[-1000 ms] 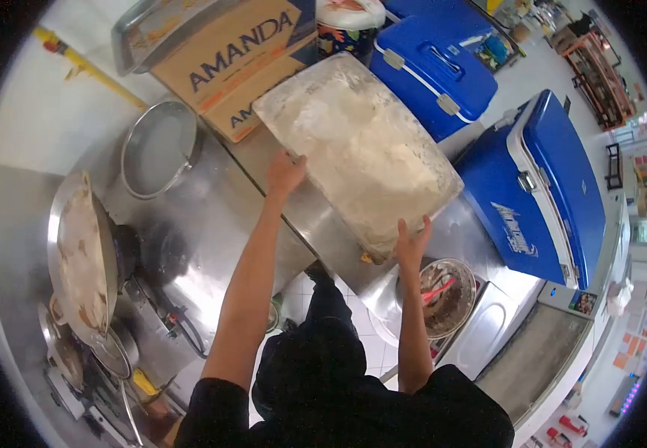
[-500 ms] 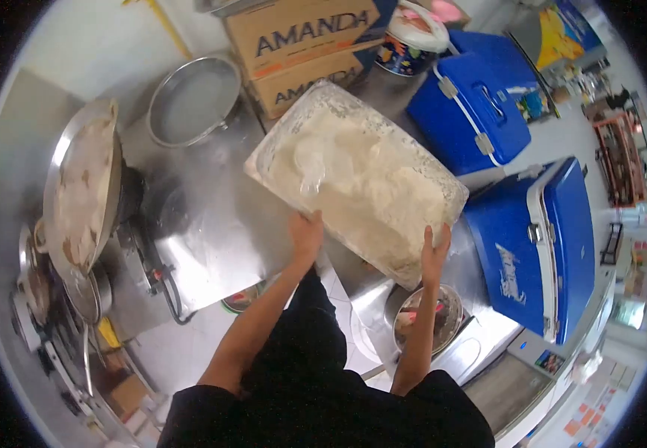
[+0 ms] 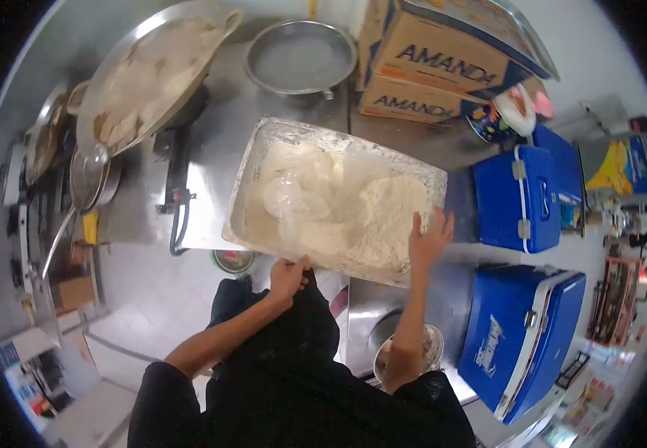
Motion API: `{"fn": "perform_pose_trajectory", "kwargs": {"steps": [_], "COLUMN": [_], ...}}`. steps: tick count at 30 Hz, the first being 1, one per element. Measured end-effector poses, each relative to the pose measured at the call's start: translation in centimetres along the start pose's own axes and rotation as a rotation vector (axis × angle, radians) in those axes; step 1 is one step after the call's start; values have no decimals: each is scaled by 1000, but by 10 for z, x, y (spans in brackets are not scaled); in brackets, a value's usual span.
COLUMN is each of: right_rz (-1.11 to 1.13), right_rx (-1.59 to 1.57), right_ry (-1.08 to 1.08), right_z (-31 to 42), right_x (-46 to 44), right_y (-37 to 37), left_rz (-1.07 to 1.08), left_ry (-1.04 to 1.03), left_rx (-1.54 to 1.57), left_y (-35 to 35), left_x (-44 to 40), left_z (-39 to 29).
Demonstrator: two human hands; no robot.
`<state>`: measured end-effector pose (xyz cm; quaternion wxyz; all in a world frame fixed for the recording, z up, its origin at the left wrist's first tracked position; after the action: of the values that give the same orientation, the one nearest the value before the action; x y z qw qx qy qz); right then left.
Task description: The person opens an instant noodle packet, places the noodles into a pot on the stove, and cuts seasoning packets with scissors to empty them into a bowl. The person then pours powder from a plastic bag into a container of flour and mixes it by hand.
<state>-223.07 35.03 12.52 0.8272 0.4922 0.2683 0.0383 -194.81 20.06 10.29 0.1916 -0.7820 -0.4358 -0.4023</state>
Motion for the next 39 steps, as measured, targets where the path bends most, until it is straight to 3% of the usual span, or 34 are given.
{"fn": "perform_pose_trajectory", "kwargs": {"steps": [1, 2, 3, 5, 6, 7, 8, 9, 10, 11, 13, 14, 15, 16, 18, 19, 20, 21, 23, 24, 26, 28, 29, 31, 33, 36, 37, 39], "right_rz": [-89, 10, 114, 182, 194, 354, 509, 510, 525, 546, 290, 139, -13, -29, -48, 150, 351, 351, 672, 670, 613, 561, 528, 615, 648, 666, 688, 650], "right_rx": [-100, -372, -640, -532, -536, -413, -284, -285, -355, -423, -468, -426, -385, -361, -337, -118, 109, 113, 322, 315, -55, -196, -428, -558, -442, -223, -92, -140], "right_ry": [52, 104, 148, 379, 387, 514, 635, 641, 627, 617, 673, 692, 708, 758, 807, 908, 992, 990, 919, 931, 497, 597, 596, 623, 681, 796, 894, 836], "right_z": [44, 68, 91, 151, 162, 173, 179, 183, 182, 182, 179, 179, 174, 161, 116, 85, 64, 56, 48, 69, 118, 169, 193, 241, 285, 306, 307, 303], "right_x": [-16, -25, -34, -48, -55, -58, -55, -56, -61, -65, -69, -68, -64, -56, -45, -36, -25, -16, -4, -4, 2, 4, 7, 13, 19, 11, 11, -8], "right_y": [2, -19, -40, -59, -74, -93, -104, -100, -93, -80, -21, 7, 29, 37, 27, 3, -8, -1, -2, 0, 4, -20, -45, -113, -167, -212, -220, -177], "left_rz": [21, 142, 125, 318, 364, 359, 357, 349, 219, 212, -197, -212, -370, -533, -597, -646, -651, -647, -614, -627, -603, -629, -653, -665, -734, -631, -622, -665], "left_ry": [21, 40, 46, 194, 171, 176, -64, -312, -445, -446, -663, -655, -807, -955, -1040, -1133, -1077, -1079, -767, -761, -772, -774, -775, -780, -699, -636, -647, -803], "left_rx": [-38, -57, -42, -162, -261, -250, -305, -361, -302, -292, -359, -335, -413, -498, -551, -616, -700, -698, -877, -874, -879, -849, -812, -798, -849, -974, -987, -832], "left_y": [12, 26, 40, 61, 72, 81, 87, 93, 97, 100, 110, 109, 108, 107, 98, 92, 88, 83, 81, 85, 95, 101, 103, 103, 104, 112, 117, 126], "left_x": [1, -1, 7, 37, 41, 45, 48, 53, 60, 66, 75, 74, 74, 74, 59, 51, 42, 35, 15, 12, 12, 20, 23, 22, 22, 22, 21, 21], "left_z": [-1, 0, -11, -45, -51, -54, -62, -74, -86, -97, -119, -125, -134, -142, -147, -147, -144, -138, -128, -127, -119, -117, -116, -109, -105, -105, -105, -104]}}
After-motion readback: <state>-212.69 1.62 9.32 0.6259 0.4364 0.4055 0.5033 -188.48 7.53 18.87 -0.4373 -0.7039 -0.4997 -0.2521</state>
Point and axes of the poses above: each hand's wrist, its own x-axis away from the middle knuckle, its own y-axis out of the back of the hand, z = x × y, the point moved 2 cm from there along -x, towards the middle knuckle, and after that the axes turned 1 degree about -y, right-handed, at the moved point
